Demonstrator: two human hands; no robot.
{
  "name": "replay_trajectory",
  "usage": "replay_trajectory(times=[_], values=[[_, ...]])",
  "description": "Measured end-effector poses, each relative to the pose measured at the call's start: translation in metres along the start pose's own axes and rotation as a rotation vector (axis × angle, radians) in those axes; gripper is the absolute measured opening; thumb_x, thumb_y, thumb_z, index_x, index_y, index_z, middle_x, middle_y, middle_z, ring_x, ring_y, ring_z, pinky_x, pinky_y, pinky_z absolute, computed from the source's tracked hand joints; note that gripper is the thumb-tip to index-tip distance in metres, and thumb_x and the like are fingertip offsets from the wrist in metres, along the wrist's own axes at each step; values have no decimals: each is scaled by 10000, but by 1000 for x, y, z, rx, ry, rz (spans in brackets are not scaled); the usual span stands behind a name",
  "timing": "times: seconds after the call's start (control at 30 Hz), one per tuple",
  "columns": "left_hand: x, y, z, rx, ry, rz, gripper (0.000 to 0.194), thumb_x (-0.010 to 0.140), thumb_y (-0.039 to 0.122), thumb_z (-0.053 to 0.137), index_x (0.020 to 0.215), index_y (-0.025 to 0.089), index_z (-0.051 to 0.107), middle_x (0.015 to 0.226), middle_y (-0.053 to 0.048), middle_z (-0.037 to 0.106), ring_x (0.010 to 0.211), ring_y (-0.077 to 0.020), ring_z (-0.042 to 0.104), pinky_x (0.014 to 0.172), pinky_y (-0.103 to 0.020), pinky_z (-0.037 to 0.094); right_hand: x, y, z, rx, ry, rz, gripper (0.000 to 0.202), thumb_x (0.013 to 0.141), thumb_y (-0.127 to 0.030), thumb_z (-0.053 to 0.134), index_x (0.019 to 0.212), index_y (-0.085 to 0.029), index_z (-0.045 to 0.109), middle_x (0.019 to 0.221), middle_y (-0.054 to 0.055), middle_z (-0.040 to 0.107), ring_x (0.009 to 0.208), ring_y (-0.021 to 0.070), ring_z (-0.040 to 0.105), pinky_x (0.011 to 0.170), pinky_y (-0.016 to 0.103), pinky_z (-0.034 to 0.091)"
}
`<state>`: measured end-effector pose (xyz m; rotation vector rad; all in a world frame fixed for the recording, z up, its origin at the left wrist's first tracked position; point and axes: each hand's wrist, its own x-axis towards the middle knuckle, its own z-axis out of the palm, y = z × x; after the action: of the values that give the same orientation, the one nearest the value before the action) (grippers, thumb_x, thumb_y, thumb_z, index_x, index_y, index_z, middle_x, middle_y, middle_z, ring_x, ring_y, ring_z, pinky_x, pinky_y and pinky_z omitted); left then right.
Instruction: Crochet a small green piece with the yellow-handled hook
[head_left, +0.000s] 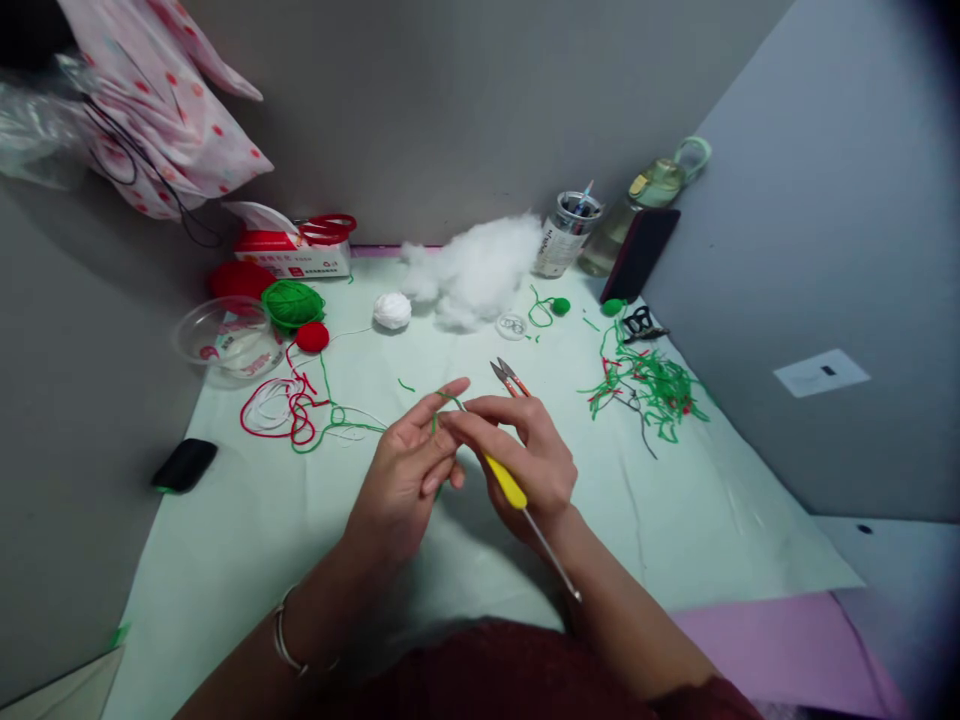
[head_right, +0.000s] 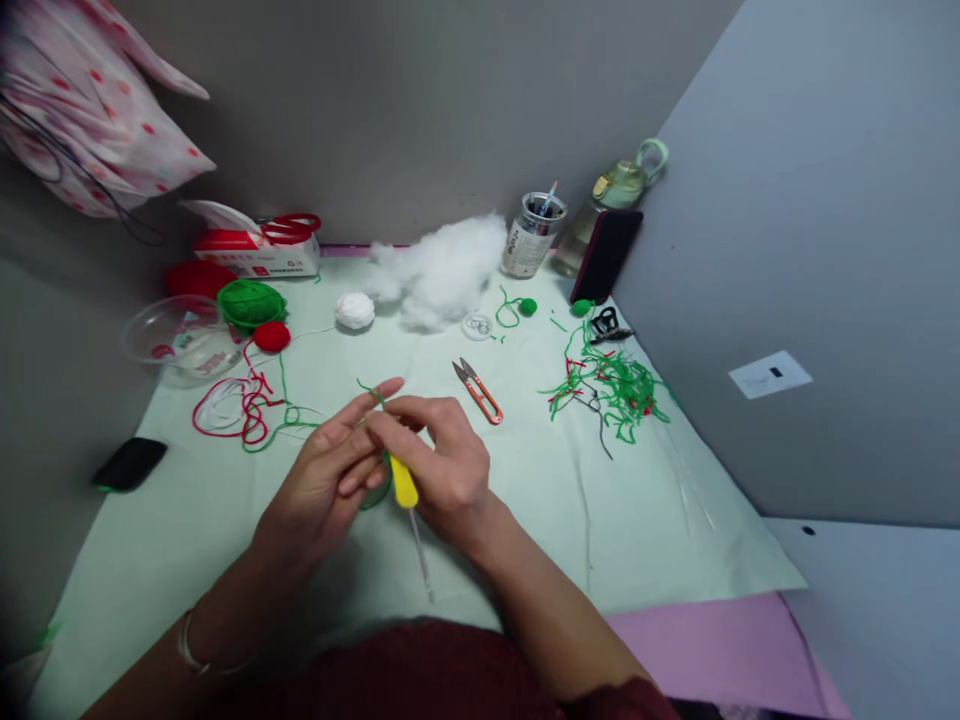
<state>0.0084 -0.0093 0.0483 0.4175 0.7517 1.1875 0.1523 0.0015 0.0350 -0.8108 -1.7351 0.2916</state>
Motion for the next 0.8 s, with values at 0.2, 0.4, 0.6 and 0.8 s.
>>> replay_trajectory(times=[0.2, 0.4, 0.6, 0.8], values=[[2, 10, 1, -63, 25, -12, 325, 754, 132, 889, 1071, 186, 845, 765, 57, 613, 417, 48, 292, 443, -90, 420, 10, 0, -7, 418, 95, 386, 187, 1031, -260, 633, 1017, -287, 817, 885, 24, 770, 686, 154, 673, 638, 329, 579], [2, 1, -2, 150, -2, 129, 337, 846, 211, 855, 1179, 257, 826, 842, 45, 639, 460, 15, 399, 578, -171, 563, 12, 0, -4, 503, 37, 513, 138, 995, -304, 701, 987, -291, 838, 916, 21, 799, 707, 134, 658, 697, 310, 581], [0, 5, -4, 146, 20, 101, 329, 819, 212, 870, 1146, 230, 833, 809, 51, 587, 513, -3, 395, 610, -173, 563, 9, 5, -3, 764, 81, 690, 155, 1002, -365, 692, 961, -264, 802, 877, 18, 796, 696, 130, 676, 669, 290, 596], [-2, 6, 0, 144, -14, 71, 486, 856, 217, 845, 1330, 223, 738, 776, 53, 627, 487, -14, 374, 625, -193, 547, 8, 4, -2, 734, 66, 663, 154, 986, -371, 715, 963, -253, 811, 891, 25, 792, 719, 130, 689, 686, 285, 601]])
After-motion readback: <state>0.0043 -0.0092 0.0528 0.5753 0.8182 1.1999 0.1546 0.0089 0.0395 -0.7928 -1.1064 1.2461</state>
